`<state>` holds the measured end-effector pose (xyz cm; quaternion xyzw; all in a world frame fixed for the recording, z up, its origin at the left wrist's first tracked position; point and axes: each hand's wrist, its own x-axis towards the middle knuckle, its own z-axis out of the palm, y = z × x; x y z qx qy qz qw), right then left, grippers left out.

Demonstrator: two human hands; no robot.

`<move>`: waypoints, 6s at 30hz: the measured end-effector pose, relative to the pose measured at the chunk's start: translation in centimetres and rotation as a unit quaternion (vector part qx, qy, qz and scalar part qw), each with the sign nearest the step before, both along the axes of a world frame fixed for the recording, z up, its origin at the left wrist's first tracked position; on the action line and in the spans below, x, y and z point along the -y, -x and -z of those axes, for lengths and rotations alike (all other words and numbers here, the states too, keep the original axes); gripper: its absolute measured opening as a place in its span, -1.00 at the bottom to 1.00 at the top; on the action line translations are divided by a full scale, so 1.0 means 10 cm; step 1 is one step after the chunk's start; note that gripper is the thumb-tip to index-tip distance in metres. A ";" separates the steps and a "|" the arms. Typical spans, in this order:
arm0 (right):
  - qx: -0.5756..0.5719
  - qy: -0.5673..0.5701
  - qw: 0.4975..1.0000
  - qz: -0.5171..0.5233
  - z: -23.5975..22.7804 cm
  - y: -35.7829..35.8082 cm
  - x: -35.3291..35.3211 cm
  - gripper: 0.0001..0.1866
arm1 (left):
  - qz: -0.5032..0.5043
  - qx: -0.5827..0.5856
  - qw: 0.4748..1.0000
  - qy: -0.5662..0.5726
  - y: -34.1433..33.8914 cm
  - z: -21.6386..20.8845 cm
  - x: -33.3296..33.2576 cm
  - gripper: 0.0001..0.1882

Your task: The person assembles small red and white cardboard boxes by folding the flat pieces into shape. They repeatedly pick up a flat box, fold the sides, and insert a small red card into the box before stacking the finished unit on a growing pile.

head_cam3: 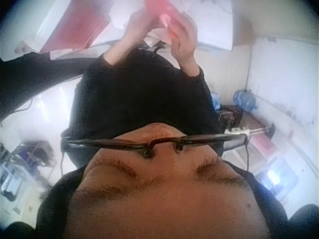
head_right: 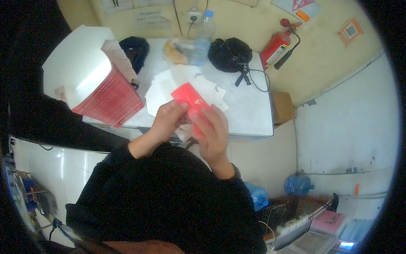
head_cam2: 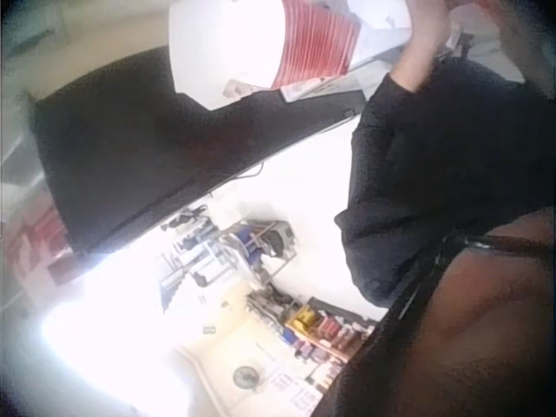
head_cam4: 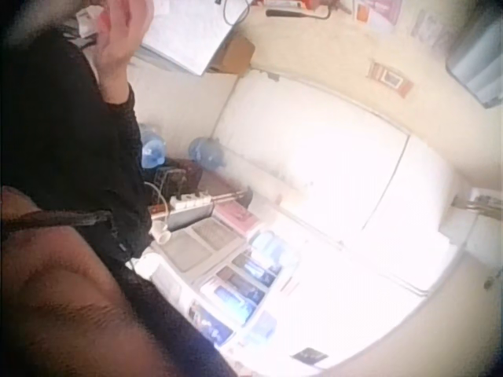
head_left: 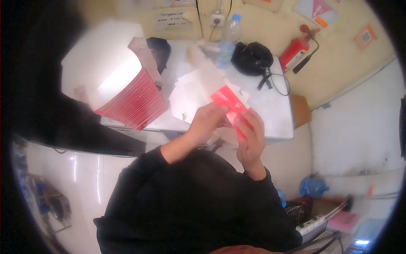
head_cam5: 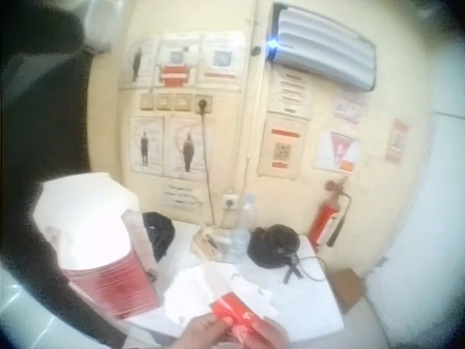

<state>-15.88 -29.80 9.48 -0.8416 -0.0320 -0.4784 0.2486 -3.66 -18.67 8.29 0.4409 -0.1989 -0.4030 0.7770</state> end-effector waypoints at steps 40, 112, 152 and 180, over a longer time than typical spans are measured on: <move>-0.044 -0.410 0.910 -0.036 0.31 -0.14 -0.20 -0.47 | -0.027 0.560 0.786 -0.261 0.08 -0.11 -0.31 -0.68; -0.239 -0.214 0.935 -0.151 -2.34 -1.24 -1.90 -0.78 | -0.251 0.773 0.583 0.002 -1.65 -0.97 -2.67 -0.34; -0.363 0.156 0.917 0.050 -0.96 -2.35 -2.93 -0.61 | -0.228 0.750 0.621 0.005 -1.99 -0.14 -3.04 -0.78; -0.213 0.009 0.976 -0.040 -1.20 -2.53 -1.38 -0.81 | -0.290 0.726 0.621 -0.062 -1.94 -0.54 -3.38 -0.58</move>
